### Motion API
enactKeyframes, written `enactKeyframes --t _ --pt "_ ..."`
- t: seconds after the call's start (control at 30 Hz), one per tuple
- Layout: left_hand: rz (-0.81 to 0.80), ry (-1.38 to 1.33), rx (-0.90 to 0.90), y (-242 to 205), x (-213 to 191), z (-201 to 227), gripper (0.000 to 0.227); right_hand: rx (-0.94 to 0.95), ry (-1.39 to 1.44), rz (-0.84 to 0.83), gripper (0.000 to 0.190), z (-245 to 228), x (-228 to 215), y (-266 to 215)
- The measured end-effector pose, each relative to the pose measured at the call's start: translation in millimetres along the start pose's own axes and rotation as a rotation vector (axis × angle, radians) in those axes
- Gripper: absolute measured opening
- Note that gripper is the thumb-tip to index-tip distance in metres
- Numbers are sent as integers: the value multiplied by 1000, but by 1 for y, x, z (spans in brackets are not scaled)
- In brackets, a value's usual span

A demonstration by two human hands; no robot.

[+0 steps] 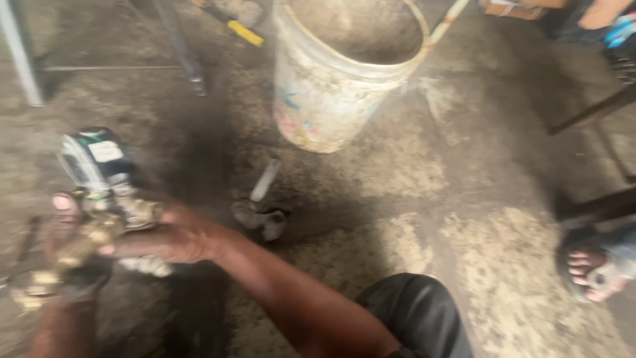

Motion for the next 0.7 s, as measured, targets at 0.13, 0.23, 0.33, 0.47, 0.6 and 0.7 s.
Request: enactKeyframes --t 0.13,0.23,0.33,0.47,0.6,0.7 --pt "4 -22 -292 5 -33 50 48 27 162 167 51 6 -2 8" --pt "5 586 -194 4 -16 121 48 -33 -151 203 43 7 -2 14" --pt "-145 -39 -264 22 -37 155 68 -89 -372 199 35 -12 -3 8" --pt "-208 -877 -441 49 -48 162 62 -141 -417 68 27 -49 11 -11" --pt "-169 -647 -276 48 -68 165 75 -53 -131 -76 33 -41 22 -14" --pt "-95 -317 -232 48 -68 179 80 -204 -308 -32 36 -15 6 -1"
Point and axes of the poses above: each hand's wrist, its own y-axis towards the middle knuckle, its own x-axis out of the palm, z = x × y, the point moved 1 cm from there along y, towards the middle knuckle, and after that the axes turned 10 degrees about y, right-handed, at the moved point
